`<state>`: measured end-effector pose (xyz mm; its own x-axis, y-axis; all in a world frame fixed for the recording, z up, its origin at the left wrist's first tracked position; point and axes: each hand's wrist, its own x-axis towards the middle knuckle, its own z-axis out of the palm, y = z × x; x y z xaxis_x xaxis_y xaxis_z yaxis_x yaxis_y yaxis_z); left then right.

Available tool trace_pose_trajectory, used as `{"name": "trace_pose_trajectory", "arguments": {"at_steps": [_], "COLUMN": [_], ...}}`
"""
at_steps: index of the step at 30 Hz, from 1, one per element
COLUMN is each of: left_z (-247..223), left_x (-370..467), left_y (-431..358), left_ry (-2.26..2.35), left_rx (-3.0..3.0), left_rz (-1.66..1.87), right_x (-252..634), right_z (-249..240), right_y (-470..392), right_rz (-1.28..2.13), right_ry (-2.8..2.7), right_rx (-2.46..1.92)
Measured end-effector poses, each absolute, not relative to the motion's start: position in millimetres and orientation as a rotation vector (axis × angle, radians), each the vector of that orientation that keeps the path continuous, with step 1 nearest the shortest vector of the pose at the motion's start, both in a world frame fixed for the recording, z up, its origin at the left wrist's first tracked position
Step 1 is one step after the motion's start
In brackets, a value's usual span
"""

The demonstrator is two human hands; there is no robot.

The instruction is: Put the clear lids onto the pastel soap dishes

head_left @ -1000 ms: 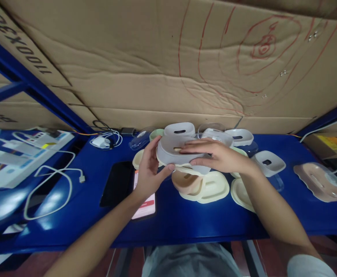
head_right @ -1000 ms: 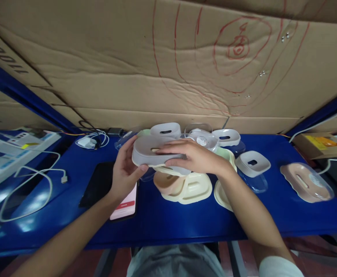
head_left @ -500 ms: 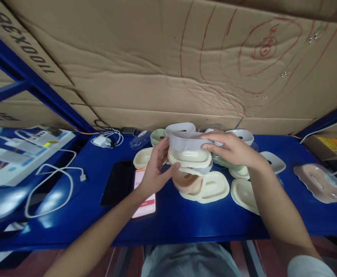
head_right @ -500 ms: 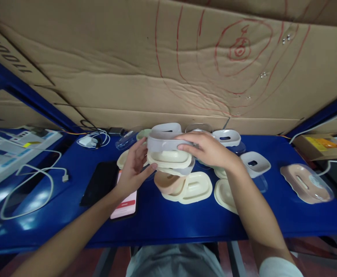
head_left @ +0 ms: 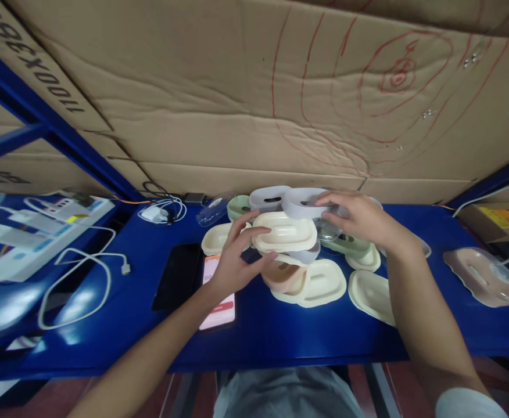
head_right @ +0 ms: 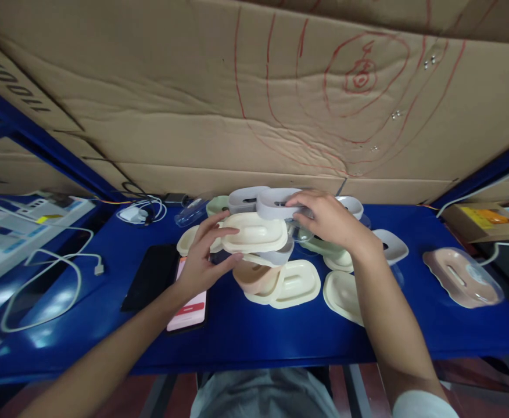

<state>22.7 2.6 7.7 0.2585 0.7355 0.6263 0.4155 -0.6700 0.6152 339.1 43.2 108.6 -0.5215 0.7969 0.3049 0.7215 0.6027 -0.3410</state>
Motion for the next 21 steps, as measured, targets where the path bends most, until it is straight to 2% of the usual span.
{"name": "trace_pose_trajectory", "arguments": {"at_steps": [7,12,21], "left_z": [10.9,12.9,4.7], "left_x": [22.7,20.3,15.3], "left_y": [1.4,6.0,17.8], "left_ry": [1.017,1.130,1.262], "left_rx": [2.234,2.201,2.155], "left_rz": [1.475,1.592,1.502], "right_x": [338.7,338.1,330.2], "right_z": [105.3,104.5,103.2], "right_y": [45.7,48.3,42.9], "right_rz": [0.199,0.048,0.107], "right_ry": [-2.405,-2.350,-2.437], "right_rx": [-1.217,-1.271,-1.225]}}
